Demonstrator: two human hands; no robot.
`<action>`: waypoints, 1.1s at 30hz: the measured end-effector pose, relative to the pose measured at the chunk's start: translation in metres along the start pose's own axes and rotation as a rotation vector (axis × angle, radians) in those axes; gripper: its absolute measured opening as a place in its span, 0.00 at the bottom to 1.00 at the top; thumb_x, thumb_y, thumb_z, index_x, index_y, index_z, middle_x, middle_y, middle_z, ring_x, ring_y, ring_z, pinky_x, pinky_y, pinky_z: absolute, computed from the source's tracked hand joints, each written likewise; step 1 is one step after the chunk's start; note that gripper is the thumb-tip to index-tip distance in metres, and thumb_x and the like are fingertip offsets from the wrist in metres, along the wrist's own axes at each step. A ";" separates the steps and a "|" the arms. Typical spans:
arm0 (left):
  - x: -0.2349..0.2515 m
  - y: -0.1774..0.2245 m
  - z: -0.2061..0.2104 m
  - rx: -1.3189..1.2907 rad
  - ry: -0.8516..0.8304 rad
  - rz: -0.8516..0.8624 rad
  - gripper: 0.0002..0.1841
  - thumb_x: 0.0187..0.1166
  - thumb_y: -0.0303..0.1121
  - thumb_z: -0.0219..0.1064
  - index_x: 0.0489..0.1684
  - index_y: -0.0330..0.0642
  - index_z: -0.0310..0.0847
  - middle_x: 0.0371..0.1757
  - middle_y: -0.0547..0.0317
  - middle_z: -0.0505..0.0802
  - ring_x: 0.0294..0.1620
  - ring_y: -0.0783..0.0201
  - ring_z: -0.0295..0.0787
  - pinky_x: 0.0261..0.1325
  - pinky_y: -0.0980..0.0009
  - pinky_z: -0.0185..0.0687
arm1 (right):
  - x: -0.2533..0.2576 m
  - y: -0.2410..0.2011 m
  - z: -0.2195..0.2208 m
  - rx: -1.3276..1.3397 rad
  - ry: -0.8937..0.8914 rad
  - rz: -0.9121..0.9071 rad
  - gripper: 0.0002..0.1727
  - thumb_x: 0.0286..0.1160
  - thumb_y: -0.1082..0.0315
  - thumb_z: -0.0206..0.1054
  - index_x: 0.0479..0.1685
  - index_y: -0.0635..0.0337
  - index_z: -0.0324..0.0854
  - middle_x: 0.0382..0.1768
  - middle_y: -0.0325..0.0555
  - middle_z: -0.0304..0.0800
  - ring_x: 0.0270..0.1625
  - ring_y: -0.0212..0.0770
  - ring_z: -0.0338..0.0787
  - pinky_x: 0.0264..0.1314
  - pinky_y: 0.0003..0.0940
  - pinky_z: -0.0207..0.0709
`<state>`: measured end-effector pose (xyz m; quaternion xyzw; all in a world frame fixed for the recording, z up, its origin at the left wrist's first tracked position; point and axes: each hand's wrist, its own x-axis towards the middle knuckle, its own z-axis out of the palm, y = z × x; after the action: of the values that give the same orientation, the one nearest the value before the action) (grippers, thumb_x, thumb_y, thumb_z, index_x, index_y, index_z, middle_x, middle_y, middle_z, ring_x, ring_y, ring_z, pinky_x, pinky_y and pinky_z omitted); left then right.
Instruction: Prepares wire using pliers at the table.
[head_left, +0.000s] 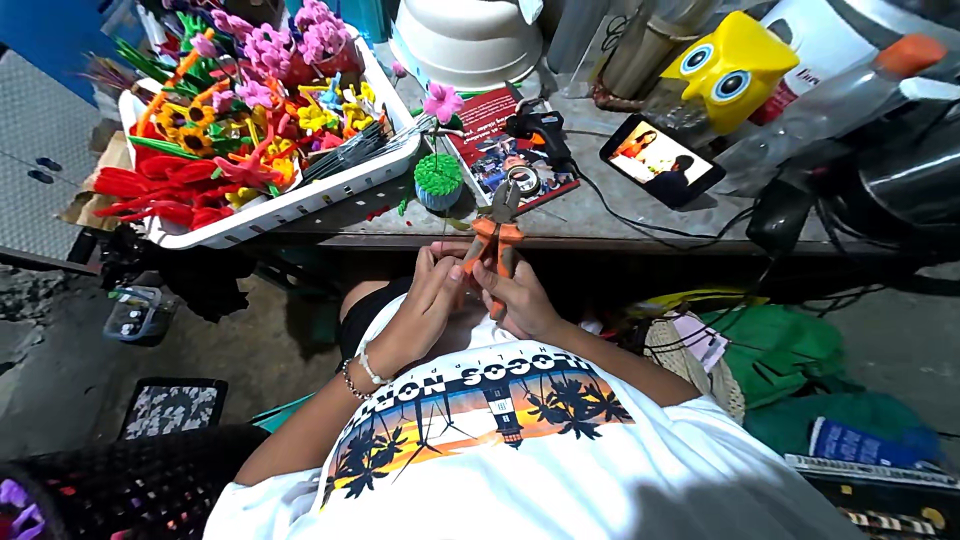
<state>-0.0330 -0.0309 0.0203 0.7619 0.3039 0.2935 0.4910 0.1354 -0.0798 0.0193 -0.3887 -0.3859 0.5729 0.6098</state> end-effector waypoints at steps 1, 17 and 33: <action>-0.001 0.000 -0.004 0.029 -0.022 -0.008 0.21 0.93 0.43 0.44 0.54 0.42 0.83 0.61 0.55 0.79 0.66 0.67 0.76 0.69 0.69 0.75 | 0.000 0.000 -0.003 -0.013 0.010 0.004 0.09 0.80 0.68 0.65 0.54 0.56 0.77 0.43 0.37 0.90 0.34 0.24 0.85 0.38 0.19 0.80; 0.000 0.009 -0.012 0.351 -0.440 0.078 0.12 0.87 0.24 0.53 0.54 0.37 0.85 0.50 0.51 0.90 0.51 0.63 0.88 0.60 0.68 0.83 | -0.001 0.004 -0.017 -0.142 0.131 -0.298 0.11 0.74 0.76 0.70 0.53 0.61 0.81 0.47 0.46 0.92 0.40 0.36 0.91 0.45 0.31 0.89; 0.077 0.009 0.015 0.478 -0.134 0.331 0.22 0.77 0.10 0.56 0.66 0.36 0.84 0.63 0.48 0.92 0.61 0.53 0.92 0.68 0.55 0.85 | -0.002 -0.030 -0.086 0.055 0.564 -0.490 0.13 0.82 0.75 0.57 0.61 0.59 0.67 0.49 0.48 0.88 0.46 0.44 0.93 0.53 0.43 0.90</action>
<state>0.0289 0.0154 0.0346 0.9128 0.2026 0.2387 0.2622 0.2261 -0.0861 0.0121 -0.4107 -0.2689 0.2904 0.8214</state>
